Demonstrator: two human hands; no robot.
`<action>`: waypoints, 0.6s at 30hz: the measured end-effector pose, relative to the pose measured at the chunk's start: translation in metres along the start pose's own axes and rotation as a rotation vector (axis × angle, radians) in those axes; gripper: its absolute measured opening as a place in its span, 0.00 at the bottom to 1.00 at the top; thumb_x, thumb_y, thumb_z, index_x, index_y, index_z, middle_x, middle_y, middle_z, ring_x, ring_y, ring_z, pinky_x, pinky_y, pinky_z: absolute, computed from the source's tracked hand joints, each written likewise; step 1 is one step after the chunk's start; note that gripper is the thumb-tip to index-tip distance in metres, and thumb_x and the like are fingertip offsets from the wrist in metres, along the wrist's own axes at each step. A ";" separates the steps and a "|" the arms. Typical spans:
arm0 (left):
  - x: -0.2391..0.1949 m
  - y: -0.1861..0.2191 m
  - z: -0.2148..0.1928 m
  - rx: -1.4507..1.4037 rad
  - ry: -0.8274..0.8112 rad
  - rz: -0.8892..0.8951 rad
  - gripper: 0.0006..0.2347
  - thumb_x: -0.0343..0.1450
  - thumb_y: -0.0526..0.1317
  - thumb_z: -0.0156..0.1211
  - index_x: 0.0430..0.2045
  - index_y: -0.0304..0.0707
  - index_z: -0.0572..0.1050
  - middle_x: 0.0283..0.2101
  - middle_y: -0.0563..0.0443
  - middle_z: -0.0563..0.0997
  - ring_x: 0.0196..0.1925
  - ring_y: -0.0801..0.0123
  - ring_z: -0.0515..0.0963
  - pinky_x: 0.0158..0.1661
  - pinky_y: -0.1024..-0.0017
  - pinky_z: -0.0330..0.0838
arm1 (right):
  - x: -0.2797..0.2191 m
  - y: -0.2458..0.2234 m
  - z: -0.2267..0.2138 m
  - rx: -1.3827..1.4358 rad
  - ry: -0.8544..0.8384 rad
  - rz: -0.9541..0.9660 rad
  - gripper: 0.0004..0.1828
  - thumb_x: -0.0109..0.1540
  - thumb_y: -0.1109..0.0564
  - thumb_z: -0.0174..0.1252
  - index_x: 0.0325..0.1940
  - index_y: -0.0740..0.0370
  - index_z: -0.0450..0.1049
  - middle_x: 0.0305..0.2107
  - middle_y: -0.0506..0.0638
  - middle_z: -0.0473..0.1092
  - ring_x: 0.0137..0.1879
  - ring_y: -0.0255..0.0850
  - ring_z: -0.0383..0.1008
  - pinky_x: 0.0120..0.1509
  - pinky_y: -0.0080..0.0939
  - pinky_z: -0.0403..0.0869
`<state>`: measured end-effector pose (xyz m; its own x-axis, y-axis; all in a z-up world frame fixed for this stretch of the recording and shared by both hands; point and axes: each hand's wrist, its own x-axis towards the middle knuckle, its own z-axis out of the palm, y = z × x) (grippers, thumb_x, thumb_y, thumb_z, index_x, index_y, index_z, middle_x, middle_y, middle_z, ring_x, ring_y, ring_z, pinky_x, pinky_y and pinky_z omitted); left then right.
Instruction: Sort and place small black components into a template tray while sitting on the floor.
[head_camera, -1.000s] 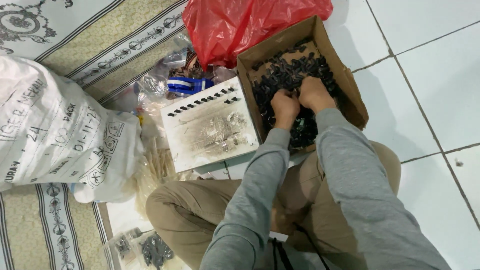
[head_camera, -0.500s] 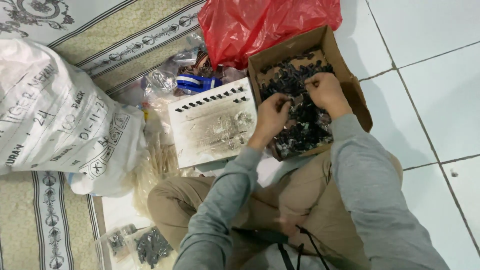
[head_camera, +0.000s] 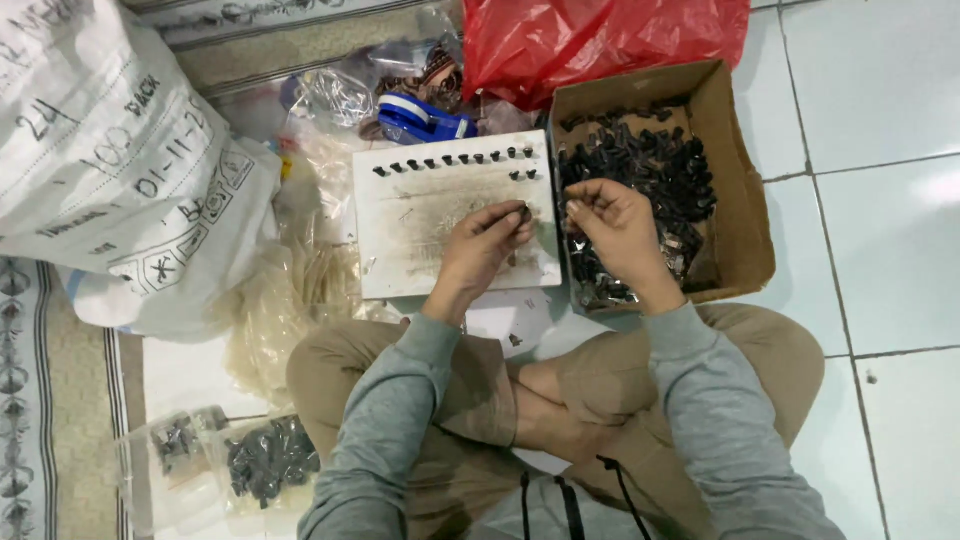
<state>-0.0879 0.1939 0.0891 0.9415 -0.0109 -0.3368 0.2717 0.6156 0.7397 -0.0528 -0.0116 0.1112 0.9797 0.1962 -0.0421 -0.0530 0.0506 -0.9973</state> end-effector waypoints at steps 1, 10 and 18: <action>0.005 -0.006 -0.004 -0.010 0.007 0.002 0.12 0.72 0.28 0.62 0.49 0.19 0.76 0.43 0.28 0.81 0.41 0.59 0.86 0.44 0.68 0.86 | 0.000 -0.002 0.008 -0.007 -0.009 0.005 0.10 0.66 0.67 0.60 0.52 0.73 0.75 0.31 0.55 0.72 0.37 0.38 0.78 0.34 0.38 0.83; 0.026 -0.024 -0.014 -0.048 -0.094 0.059 0.11 0.75 0.30 0.59 0.51 0.26 0.73 0.37 0.38 0.80 0.36 0.58 0.87 0.28 0.79 0.85 | 0.017 0.009 0.026 -0.082 0.025 -0.174 0.08 0.67 0.70 0.59 0.50 0.74 0.75 0.28 0.54 0.72 0.35 0.34 0.74 0.38 0.31 0.75; 0.023 -0.030 -0.011 -0.038 -0.077 0.136 0.09 0.72 0.28 0.64 0.46 0.25 0.77 0.38 0.36 0.82 0.39 0.57 0.87 0.40 0.67 0.87 | 0.014 0.005 0.034 -0.125 0.031 -0.187 0.06 0.68 0.68 0.59 0.49 0.72 0.76 0.28 0.53 0.71 0.36 0.32 0.72 0.39 0.31 0.73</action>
<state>-0.0764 0.1837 0.0524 0.9821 0.0149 -0.1879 0.1342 0.6447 0.7526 -0.0460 0.0246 0.1075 0.9756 0.1649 0.1448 0.1531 -0.0385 -0.9875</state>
